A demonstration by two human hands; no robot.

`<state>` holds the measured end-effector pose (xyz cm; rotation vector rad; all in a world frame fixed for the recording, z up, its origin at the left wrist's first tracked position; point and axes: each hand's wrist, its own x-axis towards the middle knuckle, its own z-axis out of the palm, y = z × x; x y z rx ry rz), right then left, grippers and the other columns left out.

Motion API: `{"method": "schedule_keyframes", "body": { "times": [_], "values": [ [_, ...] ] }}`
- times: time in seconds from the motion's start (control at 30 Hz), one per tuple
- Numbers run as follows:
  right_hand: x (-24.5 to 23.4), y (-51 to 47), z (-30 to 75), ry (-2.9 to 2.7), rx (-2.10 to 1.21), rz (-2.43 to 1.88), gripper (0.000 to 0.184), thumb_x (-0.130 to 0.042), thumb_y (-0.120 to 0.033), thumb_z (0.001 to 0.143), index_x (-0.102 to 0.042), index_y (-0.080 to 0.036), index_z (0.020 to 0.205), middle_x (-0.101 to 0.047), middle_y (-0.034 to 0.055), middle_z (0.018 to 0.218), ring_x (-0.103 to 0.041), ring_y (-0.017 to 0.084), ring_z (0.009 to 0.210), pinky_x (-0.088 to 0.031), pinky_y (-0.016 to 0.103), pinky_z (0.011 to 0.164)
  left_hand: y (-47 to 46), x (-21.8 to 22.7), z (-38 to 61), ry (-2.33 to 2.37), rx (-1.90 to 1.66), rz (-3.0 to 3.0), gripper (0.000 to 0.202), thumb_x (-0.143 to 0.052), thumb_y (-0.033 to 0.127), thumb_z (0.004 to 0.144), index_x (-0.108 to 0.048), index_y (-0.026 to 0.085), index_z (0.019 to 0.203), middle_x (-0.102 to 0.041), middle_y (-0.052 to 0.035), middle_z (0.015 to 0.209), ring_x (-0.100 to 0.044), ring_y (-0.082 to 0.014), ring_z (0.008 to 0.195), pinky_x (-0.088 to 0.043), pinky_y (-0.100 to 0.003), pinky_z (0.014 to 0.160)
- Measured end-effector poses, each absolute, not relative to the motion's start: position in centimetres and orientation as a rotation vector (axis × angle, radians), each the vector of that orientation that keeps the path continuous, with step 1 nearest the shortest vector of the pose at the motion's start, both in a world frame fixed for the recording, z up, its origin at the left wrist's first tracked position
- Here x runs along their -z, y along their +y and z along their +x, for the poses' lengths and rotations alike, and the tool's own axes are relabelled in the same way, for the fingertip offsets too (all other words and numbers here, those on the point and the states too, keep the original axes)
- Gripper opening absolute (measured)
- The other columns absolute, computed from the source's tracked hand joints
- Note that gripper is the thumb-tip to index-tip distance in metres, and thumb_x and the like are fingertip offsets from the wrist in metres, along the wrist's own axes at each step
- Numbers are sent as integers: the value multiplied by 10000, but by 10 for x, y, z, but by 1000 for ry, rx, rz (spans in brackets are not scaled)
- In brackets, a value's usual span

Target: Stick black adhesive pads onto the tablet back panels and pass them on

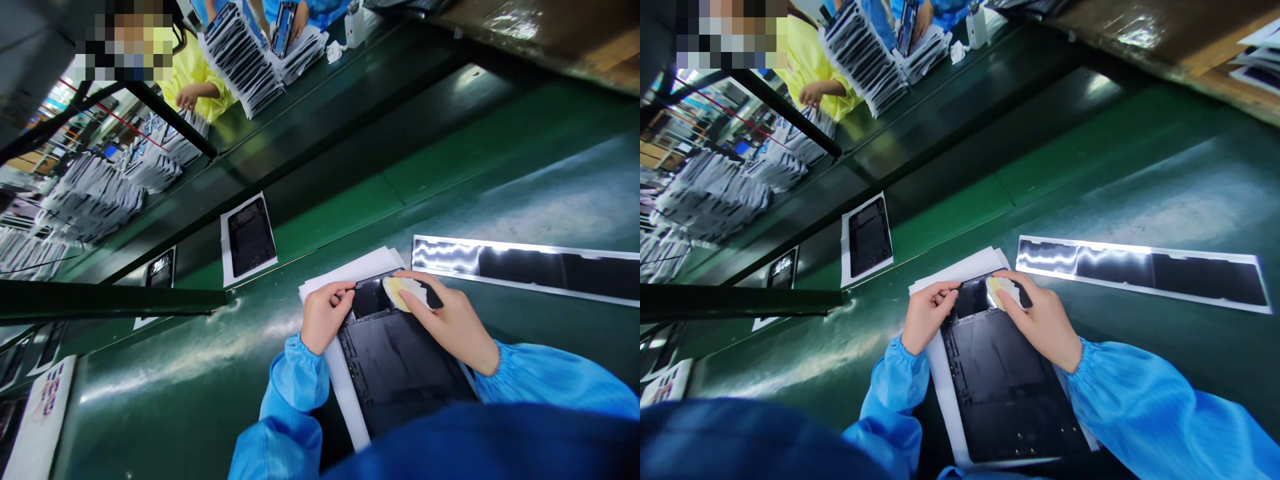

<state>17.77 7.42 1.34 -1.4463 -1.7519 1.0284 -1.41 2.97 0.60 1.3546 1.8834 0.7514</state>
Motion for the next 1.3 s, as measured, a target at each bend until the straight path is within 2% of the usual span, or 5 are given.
{"method": "schedule_keyframes", "body": {
  "times": [0.3, 0.53, 0.73, 0.9, 1.3],
  "values": [
    [-11, 74, 179, -1755, -1045, -1438, 269, -467, -315, 645, -531, -285, 904, -643, -10, 895, -391, 27, 249, -395, 219, 334, 30, -5, -15, 1875, -758, 1358, 223, -605, 246, 798, -764, 193, 945, -657, 10, 679, -484, -70, 509, -409, -170, 499],
    [-11, 74, 179, -1768, -1040, -1442, 270, -472, -314, 644, -526, -299, 908, -646, -27, 866, -294, 9, 203, -360, 219, 296, 30, -5, -15, 1875, -743, 1358, 230, -599, 244, 799, -764, 189, 950, -663, 5, 687, -497, -70, 509, -408, -169, 498],
    [-12, 75, 178, -1779, -1020, -1442, 260, -468, -321, 642, -529, -295, 893, -650, -23, 857, -344, 24, 224, -376, 226, 325, 30, -5, -14, 1874, -752, 1364, 237, -594, 249, 799, -766, 187, 950, -658, 4, 686, -485, -69, 515, -402, -169, 502],
    [-12, 75, 178, -1783, -1018, -1455, 275, -461, -320, 642, -529, -284, 906, -650, -7, 888, -313, 19, 205, -378, 236, 331, 30, -7, -13, 1881, -758, 1374, 226, -598, 242, 792, -768, 190, 933, -659, 9, 679, -473, -67, 508, -406, -169, 507],
    [-13, 74, 176, -1883, -903, -1428, 266, -435, -339, 651, -528, -269, 890, -662, -28, 716, -355, 53, 213, -383, 249, 364, 30, -8, -14, 1899, -728, 1461, 212, -599, 207, 821, -761, 202, 958, -675, 16, 709, -506, -71, 532, -458, -181, 579]
  ]
}}
